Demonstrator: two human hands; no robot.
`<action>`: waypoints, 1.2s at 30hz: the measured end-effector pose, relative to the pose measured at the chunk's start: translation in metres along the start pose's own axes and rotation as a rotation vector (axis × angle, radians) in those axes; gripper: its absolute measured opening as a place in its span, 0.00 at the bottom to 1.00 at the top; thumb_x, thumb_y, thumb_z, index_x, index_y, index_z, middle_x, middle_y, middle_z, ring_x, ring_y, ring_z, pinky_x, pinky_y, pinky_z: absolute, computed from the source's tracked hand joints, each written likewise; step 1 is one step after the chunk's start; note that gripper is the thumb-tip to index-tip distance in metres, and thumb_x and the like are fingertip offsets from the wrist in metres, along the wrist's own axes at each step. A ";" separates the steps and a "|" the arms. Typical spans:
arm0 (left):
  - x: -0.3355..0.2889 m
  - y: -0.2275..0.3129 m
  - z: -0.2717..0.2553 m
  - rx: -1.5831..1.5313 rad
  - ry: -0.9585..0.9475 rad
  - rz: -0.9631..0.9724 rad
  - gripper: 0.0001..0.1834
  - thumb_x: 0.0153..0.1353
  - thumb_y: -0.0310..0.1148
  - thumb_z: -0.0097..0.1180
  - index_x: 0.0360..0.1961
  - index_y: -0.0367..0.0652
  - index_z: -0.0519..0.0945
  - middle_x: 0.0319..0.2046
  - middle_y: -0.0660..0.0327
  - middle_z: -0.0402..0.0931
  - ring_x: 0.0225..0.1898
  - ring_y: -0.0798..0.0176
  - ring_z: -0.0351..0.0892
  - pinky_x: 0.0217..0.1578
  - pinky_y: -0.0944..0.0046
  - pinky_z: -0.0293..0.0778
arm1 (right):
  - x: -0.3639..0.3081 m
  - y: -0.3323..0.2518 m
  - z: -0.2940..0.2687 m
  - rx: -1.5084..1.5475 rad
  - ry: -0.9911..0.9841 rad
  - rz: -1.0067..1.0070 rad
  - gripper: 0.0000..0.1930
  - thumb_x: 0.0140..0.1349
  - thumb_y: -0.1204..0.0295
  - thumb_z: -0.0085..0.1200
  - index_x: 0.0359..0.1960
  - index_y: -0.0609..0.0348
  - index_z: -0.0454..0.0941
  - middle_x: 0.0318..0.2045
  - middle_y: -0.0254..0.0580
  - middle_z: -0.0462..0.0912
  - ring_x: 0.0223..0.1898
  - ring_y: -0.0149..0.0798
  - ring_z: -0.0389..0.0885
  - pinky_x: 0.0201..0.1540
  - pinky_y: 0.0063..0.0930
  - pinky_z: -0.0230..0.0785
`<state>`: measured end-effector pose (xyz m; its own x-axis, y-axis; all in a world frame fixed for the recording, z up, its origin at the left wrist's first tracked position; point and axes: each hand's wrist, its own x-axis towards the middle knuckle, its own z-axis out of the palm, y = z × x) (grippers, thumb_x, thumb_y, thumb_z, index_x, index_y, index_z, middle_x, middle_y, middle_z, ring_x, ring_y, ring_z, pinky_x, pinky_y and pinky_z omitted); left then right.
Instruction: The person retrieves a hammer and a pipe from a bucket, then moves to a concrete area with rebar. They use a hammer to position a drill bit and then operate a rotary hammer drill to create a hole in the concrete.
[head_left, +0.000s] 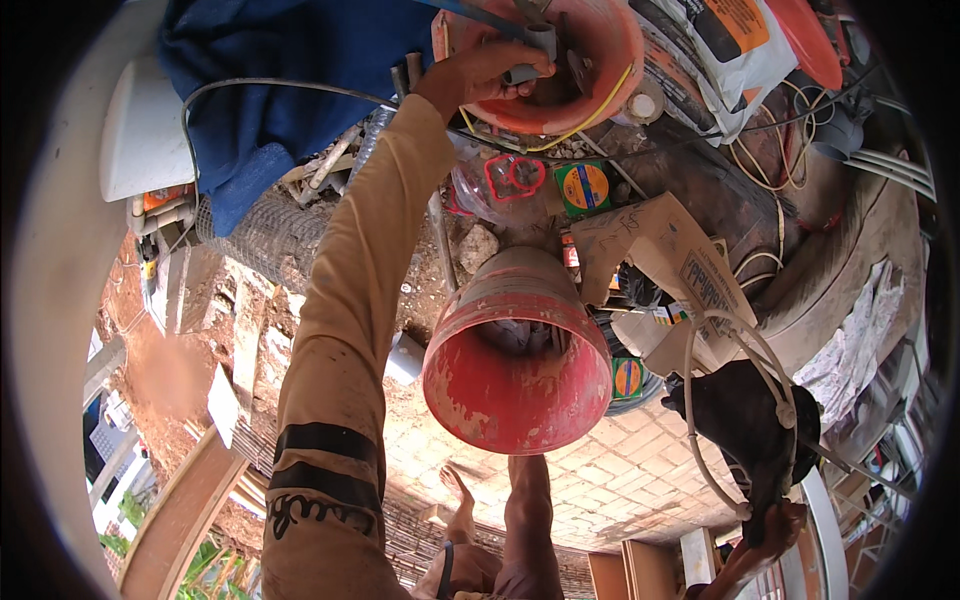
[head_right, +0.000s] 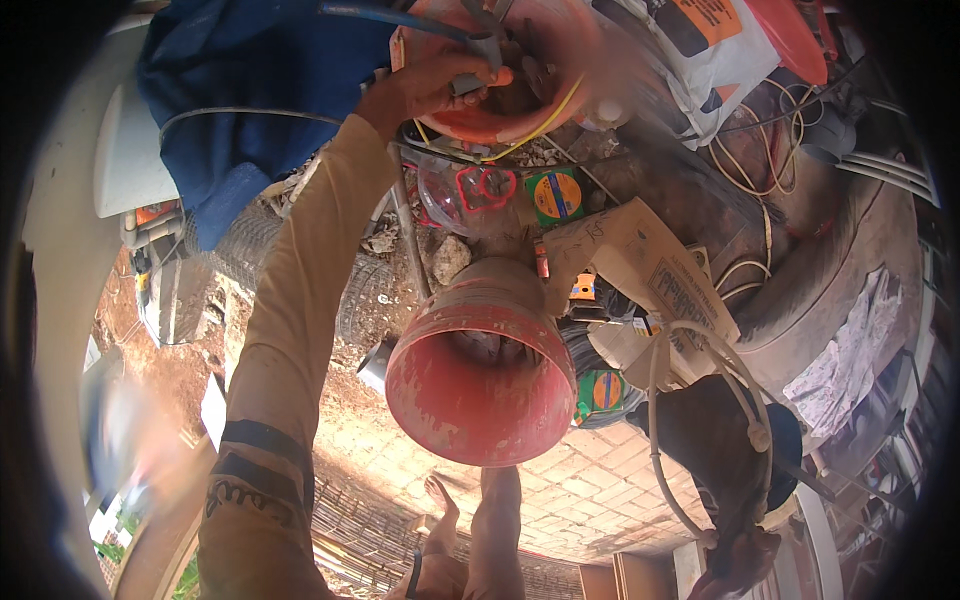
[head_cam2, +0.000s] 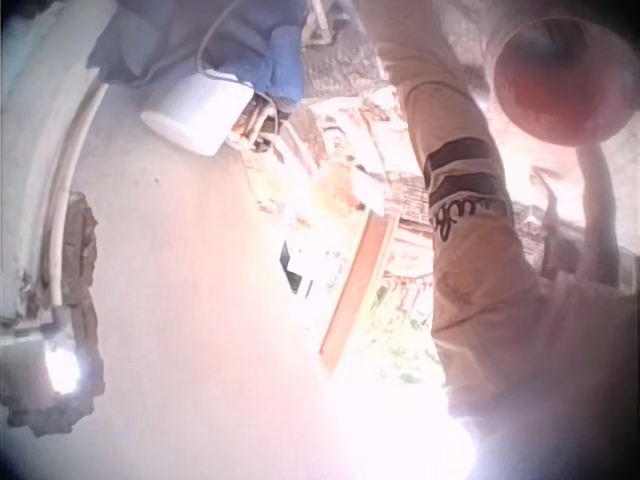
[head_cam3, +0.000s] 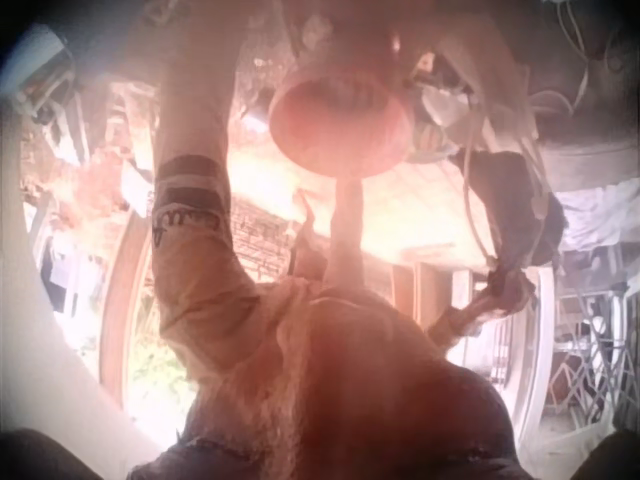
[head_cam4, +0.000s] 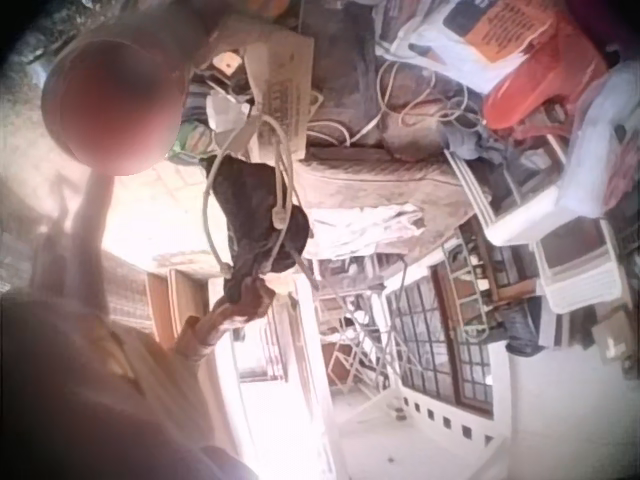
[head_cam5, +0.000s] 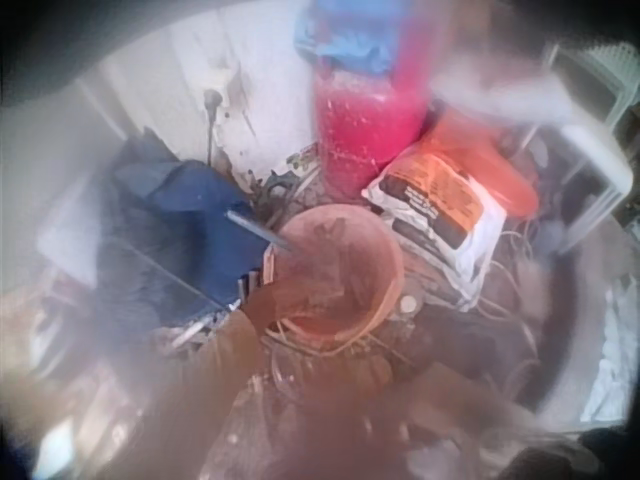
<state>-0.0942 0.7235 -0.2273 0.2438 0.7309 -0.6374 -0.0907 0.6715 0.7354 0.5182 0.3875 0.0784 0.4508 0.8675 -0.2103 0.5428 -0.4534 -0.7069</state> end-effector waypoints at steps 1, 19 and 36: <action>-0.024 -0.002 -0.006 -0.026 0.006 0.030 0.11 0.60 0.31 0.65 0.43 0.42 0.82 0.37 0.66 0.79 0.36 0.69 0.79 0.39 0.68 0.76 | 0.004 0.000 -0.007 0.028 0.026 0.064 0.05 0.65 0.71 0.57 0.39 0.56 0.75 0.36 0.29 0.69 0.40 0.28 0.68 0.47 0.28 0.61; -0.577 -0.262 0.209 -0.517 0.460 -0.308 0.13 0.62 0.41 0.72 0.35 0.44 0.83 0.27 0.73 0.75 0.29 0.76 0.70 0.29 0.67 0.66 | 0.158 -0.273 0.251 -0.588 -0.045 -1.351 0.19 0.61 0.81 0.59 0.55 0.62 0.85 0.52 0.41 0.82 0.55 0.43 0.82 0.61 0.36 0.73; -0.644 -0.385 0.175 -0.686 0.439 -0.463 0.12 0.64 0.40 0.69 0.38 0.43 0.85 0.29 0.72 0.77 0.30 0.77 0.72 0.30 0.70 0.68 | -0.093 -0.136 0.621 -0.125 -0.952 -0.601 0.23 0.73 0.52 0.56 0.54 0.60 0.82 0.46 0.37 0.84 0.47 0.33 0.80 0.54 0.29 0.69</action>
<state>-0.0471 -0.0272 -0.0598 0.0249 0.2597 -0.9654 -0.6599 0.7296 0.1792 -0.0373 0.4959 -0.2254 -0.6004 0.7304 -0.3256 0.5810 0.1186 -0.8052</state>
